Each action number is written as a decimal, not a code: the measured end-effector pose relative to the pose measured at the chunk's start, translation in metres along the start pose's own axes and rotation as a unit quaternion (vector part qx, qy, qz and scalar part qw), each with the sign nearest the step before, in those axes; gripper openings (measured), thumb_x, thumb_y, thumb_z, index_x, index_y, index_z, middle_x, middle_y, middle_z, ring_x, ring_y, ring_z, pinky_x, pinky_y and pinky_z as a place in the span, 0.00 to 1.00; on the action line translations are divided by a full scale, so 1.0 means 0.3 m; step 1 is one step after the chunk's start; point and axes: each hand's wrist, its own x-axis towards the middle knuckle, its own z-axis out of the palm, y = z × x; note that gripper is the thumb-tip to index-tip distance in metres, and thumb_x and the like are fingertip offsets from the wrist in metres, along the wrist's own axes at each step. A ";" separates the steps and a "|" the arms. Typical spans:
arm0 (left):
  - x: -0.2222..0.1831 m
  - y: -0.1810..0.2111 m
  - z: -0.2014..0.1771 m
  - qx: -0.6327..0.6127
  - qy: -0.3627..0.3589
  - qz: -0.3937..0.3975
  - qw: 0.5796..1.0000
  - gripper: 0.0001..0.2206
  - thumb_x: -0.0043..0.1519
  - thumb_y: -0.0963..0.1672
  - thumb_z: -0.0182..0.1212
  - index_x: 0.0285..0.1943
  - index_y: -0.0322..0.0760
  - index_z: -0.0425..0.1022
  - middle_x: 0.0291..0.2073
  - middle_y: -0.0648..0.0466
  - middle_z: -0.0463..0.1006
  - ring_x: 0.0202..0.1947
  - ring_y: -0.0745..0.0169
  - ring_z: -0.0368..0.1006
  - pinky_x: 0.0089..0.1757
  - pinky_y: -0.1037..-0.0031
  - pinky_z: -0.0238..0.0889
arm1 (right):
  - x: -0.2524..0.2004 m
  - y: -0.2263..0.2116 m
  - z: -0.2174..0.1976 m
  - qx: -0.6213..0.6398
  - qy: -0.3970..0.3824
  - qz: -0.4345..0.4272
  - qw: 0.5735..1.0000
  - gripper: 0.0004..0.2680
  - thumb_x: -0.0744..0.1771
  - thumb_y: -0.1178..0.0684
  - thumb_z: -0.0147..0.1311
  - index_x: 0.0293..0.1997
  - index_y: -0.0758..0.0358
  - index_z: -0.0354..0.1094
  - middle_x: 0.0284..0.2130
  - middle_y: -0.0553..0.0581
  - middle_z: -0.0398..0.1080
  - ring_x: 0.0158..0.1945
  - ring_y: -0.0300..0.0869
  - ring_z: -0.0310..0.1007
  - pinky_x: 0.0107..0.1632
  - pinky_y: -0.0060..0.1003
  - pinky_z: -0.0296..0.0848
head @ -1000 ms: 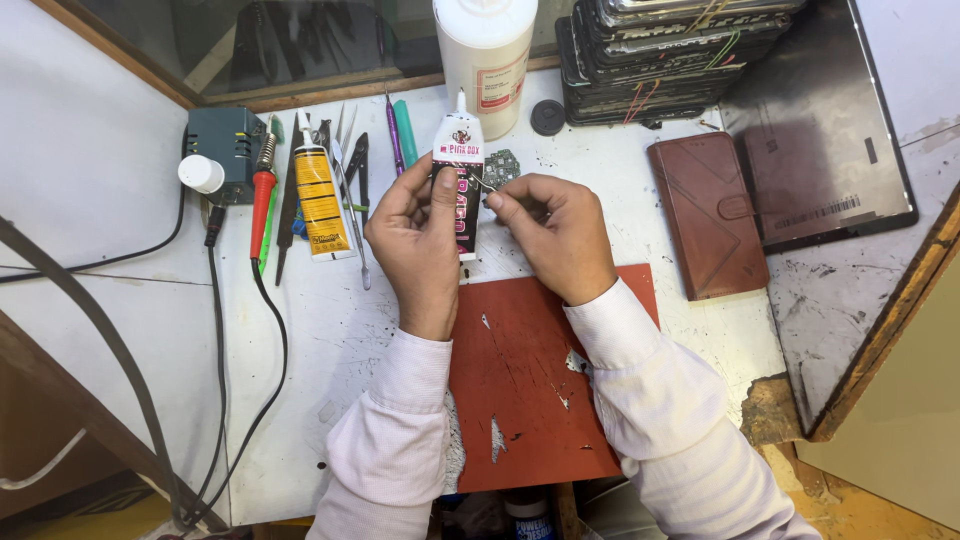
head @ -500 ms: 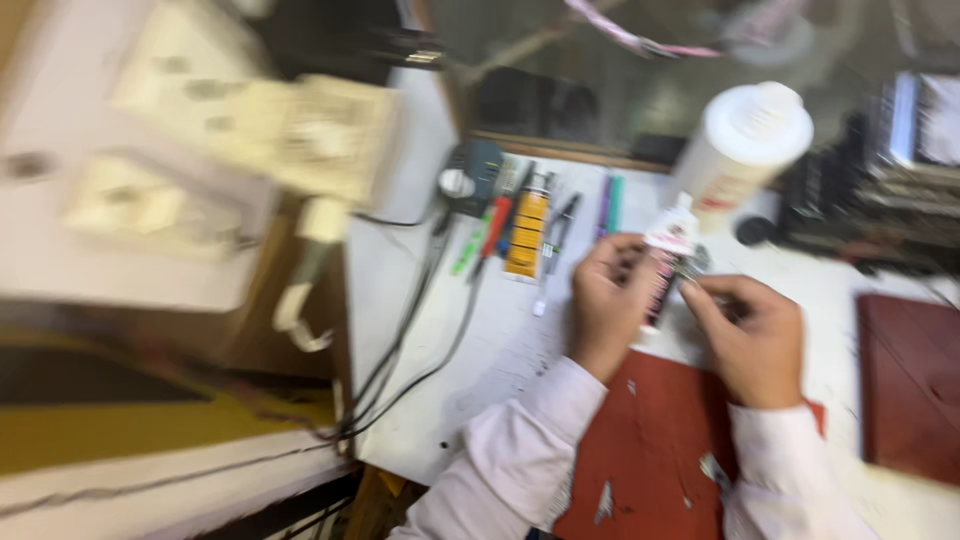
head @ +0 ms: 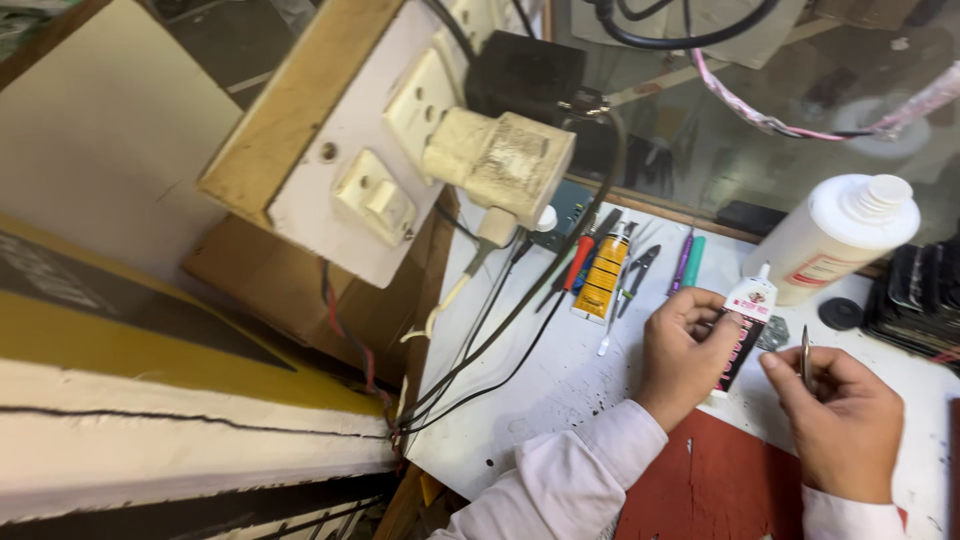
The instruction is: The person applies adhesive from a tube to a small circuit board and uses a thin tool to clean or scrape the component. They handle various small tools including tweezers and a screwdriver on a repair bench cluttered with parts and tools.
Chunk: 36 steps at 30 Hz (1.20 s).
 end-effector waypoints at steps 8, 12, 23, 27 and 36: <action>-0.009 0.042 -0.004 -0.010 -0.010 -0.013 1.000 0.12 0.64 0.39 0.60 0.55 0.26 0.73 0.34 0.51 0.80 0.30 0.75 0.73 0.33 0.82 0.67 | -0.014 -0.054 0.001 0.015 0.017 0.012 1.000 0.08 0.72 0.53 0.56 0.52 0.68 0.75 0.30 0.47 0.72 0.31 0.29 0.64 0.34 0.24 0.62; -0.006 0.035 -0.005 0.025 -0.007 0.001 1.000 0.11 0.64 0.38 0.60 0.54 0.25 0.73 0.33 0.49 0.80 0.31 0.74 0.73 0.34 0.81 0.67 | -0.013 -0.030 0.001 -0.015 0.020 -0.010 1.000 0.08 0.72 0.54 0.59 0.47 0.72 0.76 0.28 0.49 0.72 0.32 0.30 0.65 0.36 0.24 0.63; -0.007 -0.006 0.002 -0.161 -0.037 -0.058 0.985 0.22 0.69 0.38 0.61 0.68 0.27 0.56 0.44 0.47 0.79 0.42 0.71 0.75 0.41 0.81 0.69 | -0.013 0.003 -0.013 0.008 0.025 0.027 0.999 0.10 0.72 0.52 0.63 0.39 0.72 0.76 0.24 0.49 0.68 0.29 0.31 0.59 0.33 0.25 0.56; -0.009 0.015 -0.002 -0.153 -0.036 -0.068 0.985 0.26 0.65 0.37 0.65 0.69 0.29 0.56 0.44 0.47 0.79 0.43 0.69 0.76 0.42 0.80 0.71 | -0.014 -0.008 -0.010 0.007 0.019 0.035 0.999 0.11 0.72 0.51 0.62 0.38 0.72 0.76 0.24 0.49 0.69 0.29 0.31 0.60 0.33 0.25 0.57; -0.008 0.030 0.001 -0.162 -0.025 -0.061 0.985 0.25 0.65 0.34 0.56 0.71 0.29 0.55 0.46 0.44 0.77 0.43 0.68 0.76 0.42 0.80 0.71 | -0.013 -0.016 -0.006 -0.007 0.013 0.037 0.999 0.10 0.71 0.51 0.62 0.39 0.71 0.77 0.25 0.51 0.71 0.29 0.31 0.61 0.34 0.25 0.60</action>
